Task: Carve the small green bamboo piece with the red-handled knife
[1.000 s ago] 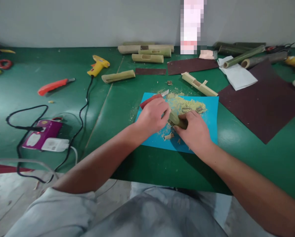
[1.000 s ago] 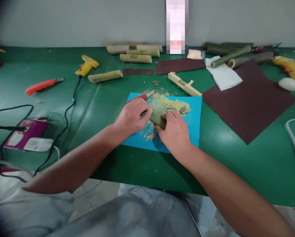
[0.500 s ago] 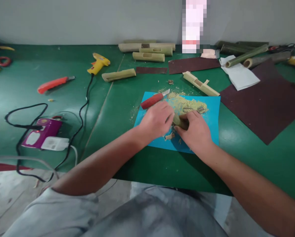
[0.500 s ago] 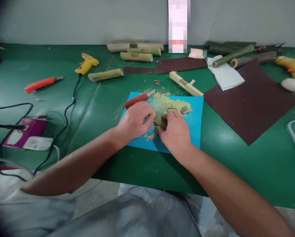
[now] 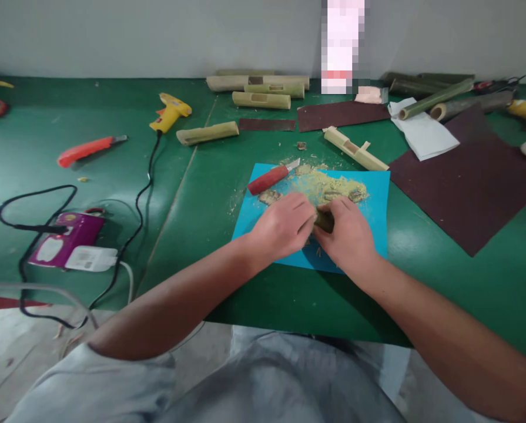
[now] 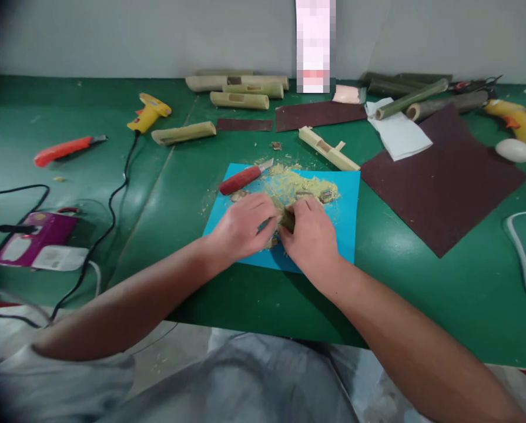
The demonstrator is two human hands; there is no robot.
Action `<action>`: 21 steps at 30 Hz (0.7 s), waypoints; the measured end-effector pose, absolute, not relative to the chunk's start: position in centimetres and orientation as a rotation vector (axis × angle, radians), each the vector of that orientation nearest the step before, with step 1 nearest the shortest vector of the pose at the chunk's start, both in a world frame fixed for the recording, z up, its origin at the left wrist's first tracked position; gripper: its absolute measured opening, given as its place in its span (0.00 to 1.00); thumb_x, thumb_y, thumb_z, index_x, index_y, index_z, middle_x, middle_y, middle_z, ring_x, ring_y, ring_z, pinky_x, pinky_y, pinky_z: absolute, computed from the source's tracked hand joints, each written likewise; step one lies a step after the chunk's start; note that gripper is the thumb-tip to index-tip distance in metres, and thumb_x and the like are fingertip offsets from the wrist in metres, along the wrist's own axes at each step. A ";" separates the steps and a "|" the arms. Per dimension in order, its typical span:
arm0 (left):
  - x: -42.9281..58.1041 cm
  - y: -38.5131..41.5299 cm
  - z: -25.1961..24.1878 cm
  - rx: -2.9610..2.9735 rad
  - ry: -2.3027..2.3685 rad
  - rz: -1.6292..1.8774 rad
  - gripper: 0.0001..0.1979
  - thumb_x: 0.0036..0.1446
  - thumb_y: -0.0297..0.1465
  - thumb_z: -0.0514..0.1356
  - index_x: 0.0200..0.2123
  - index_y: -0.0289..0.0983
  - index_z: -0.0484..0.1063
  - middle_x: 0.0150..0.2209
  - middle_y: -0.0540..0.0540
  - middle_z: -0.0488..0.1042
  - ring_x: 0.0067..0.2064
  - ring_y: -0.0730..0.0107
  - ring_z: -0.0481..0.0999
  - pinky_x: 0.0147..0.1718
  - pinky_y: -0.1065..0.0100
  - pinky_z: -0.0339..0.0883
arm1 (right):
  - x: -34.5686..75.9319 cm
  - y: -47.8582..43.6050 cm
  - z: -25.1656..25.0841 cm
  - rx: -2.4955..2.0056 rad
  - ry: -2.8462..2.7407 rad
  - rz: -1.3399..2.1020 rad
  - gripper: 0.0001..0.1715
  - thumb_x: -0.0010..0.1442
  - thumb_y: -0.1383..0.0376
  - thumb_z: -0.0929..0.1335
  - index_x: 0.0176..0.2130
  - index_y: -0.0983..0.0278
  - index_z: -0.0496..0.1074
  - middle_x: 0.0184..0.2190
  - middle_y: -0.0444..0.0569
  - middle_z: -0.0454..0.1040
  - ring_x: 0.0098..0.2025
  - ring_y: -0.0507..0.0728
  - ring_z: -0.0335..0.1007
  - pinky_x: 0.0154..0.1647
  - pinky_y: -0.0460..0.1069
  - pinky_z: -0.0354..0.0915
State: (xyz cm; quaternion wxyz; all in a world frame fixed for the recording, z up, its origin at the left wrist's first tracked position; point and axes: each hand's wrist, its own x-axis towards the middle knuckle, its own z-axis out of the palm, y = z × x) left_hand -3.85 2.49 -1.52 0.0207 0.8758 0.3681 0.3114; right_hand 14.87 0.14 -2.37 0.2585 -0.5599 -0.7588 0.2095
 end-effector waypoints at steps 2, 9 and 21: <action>-3.9 2.6 -1.5 2.696 1.152 0.977 0.12 0.68 0.26 0.54 0.29 0.37 0.68 0.29 0.46 0.72 0.34 0.65 0.71 0.35 0.61 0.67 | 14.8 0.1 -2.4 -1.522 -2.043 0.560 0.10 0.57 0.66 0.72 0.42 0.61 0.73 0.43 0.55 0.74 0.48 0.66 0.72 0.48 0.60 0.70; -3.9 2.7 -1.5 2.716 1.219 0.945 0.12 0.67 0.27 0.54 0.28 0.38 0.67 0.29 0.46 0.71 0.34 0.65 0.71 0.35 0.62 0.68 | 14.8 0.1 -2.4 -1.498 -2.042 0.542 0.09 0.58 0.67 0.71 0.41 0.61 0.73 0.43 0.55 0.74 0.49 0.66 0.71 0.49 0.60 0.69; -4.2 2.8 -1.5 2.689 1.180 0.978 0.13 0.67 0.27 0.54 0.28 0.38 0.67 0.28 0.45 0.72 0.34 0.64 0.71 0.34 0.61 0.67 | 14.8 0.0 -2.4 -1.499 -2.055 0.524 0.10 0.57 0.67 0.71 0.41 0.61 0.73 0.42 0.54 0.74 0.48 0.66 0.71 0.47 0.60 0.69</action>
